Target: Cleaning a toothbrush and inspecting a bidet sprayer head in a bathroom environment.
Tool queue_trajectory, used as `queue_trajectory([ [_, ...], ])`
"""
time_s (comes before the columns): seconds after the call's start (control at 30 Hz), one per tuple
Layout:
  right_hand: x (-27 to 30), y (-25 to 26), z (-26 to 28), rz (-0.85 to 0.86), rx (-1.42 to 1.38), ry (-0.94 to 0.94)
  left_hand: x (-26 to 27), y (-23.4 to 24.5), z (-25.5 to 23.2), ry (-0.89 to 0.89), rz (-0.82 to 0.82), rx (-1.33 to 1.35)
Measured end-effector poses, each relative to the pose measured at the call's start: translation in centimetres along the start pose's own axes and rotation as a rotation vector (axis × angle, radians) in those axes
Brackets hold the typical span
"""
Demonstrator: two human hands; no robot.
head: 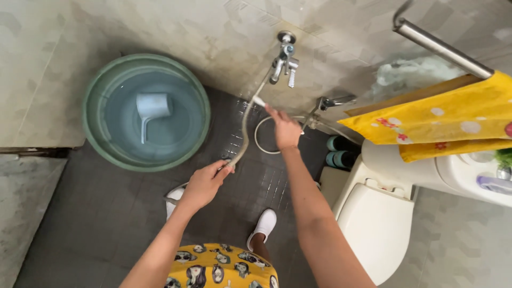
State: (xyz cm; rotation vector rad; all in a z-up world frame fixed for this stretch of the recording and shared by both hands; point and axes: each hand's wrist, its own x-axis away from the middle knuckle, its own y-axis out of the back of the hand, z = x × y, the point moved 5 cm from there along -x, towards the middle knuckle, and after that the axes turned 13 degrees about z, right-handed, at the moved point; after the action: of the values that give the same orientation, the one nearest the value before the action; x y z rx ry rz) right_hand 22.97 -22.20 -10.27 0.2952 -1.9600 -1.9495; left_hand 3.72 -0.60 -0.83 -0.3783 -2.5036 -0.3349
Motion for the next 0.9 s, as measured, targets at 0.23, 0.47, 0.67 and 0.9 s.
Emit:
queue_trajectory([
  [0.23,1.2,-2.7,1.5,0.135,-0.096,0.261,0.1,1.0,-0.4,0.037,0.033,0.036],
  [0.47,-4.1,-2.4,-2.7,-0.044,-0.013,0.105,0.6,1.3,0.2,0.002,0.022,0.004],
  [0.67,-3.1,-4.5,-2.6,0.164,0.016,0.161,0.6,1.0,-0.2,0.005,0.005,0.076],
  [0.9,-6.6,1.0,-4.5,-0.023,-0.119,-0.018,0.6,0.5,-0.2,-0.013,0.002,0.046],
])
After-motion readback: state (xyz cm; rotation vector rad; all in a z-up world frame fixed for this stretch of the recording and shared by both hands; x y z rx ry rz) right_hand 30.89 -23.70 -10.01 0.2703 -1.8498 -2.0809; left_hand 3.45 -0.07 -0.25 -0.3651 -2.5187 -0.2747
